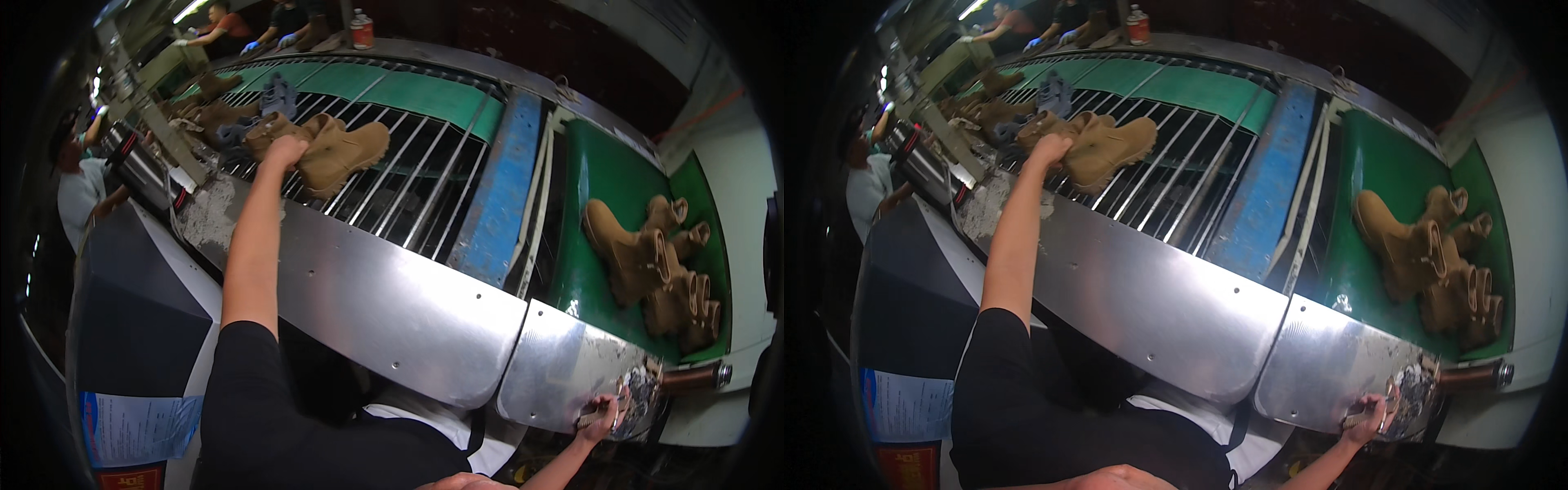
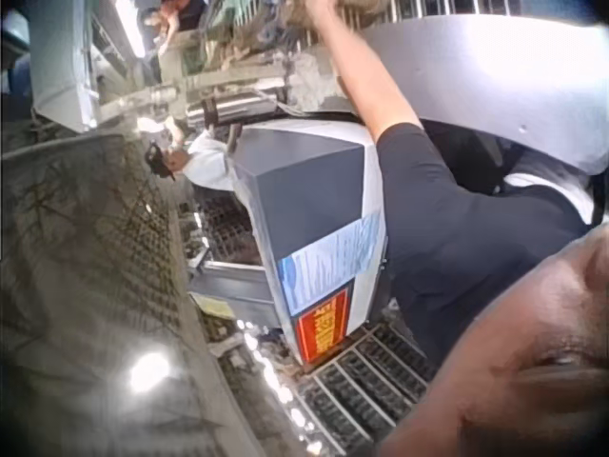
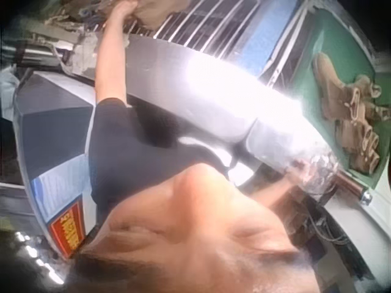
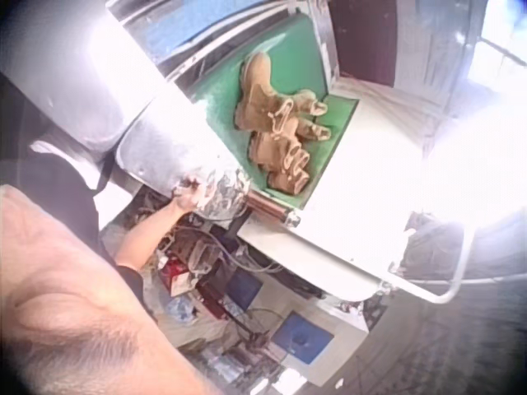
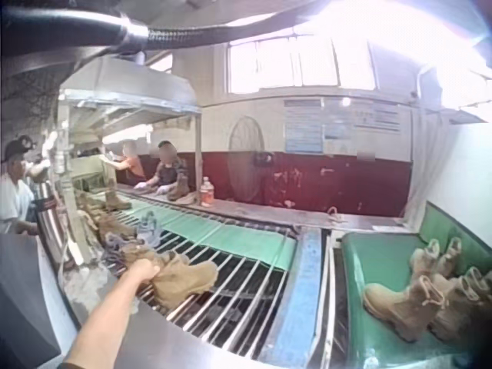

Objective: The person applies adhesive to the edges of several boot soles and shoe uppers using a handheld applicator, then places the items onto a conveyor belt.

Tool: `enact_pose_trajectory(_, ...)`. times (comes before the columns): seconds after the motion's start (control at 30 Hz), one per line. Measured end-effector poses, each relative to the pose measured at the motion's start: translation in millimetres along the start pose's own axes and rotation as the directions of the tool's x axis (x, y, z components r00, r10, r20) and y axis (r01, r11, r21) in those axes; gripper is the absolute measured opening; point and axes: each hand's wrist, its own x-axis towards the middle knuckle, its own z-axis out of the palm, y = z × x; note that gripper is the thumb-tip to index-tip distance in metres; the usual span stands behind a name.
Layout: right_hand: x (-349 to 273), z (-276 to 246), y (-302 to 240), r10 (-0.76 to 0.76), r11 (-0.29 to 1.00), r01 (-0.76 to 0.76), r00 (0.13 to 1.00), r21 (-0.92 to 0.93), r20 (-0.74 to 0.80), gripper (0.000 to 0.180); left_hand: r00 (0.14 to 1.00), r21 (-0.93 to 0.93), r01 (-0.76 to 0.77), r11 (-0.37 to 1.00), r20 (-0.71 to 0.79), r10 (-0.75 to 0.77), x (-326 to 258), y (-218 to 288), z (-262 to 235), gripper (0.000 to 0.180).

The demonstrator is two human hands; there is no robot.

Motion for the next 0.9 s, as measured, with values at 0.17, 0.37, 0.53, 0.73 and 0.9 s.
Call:
enact_pose_trajectory(0.17,0,-1,0,0.001,1.000,-0.001,1.000,-0.023,0.000,0.048,1.000,0.076,0.011,0.997,-0.030,-0.008,16,24,-12,0.063)
enact_pose_trajectory(0.37,1,-8,2,-0.001,0.998,-0.001,1.000,-0.055,-0.026,0.046,0.841,-0.044,-0.473,0.880,-0.318,0.437,-9,93,38,0.034)
enact_pose_trajectory(0.53,-1,-2,0,-0.012,0.995,0.009,1.000,-0.097,-0.024,0.049,0.755,-0.093,-0.545,0.833,-0.487,0.439,-52,146,100,0.024)
enact_pose_trajectory(0.73,6,-23,9,-0.106,0.984,0.102,0.994,-0.145,-0.018,0.049,0.820,-0.555,-0.569,0.607,-0.438,0.369,-125,137,89,0.009)
enact_pose_trajectory(0.9,1,-15,9,-0.040,0.999,0.041,0.999,-0.030,0.013,0.052,0.836,-0.714,-0.501,0.489,-0.252,0.488,-201,92,34,0.011)
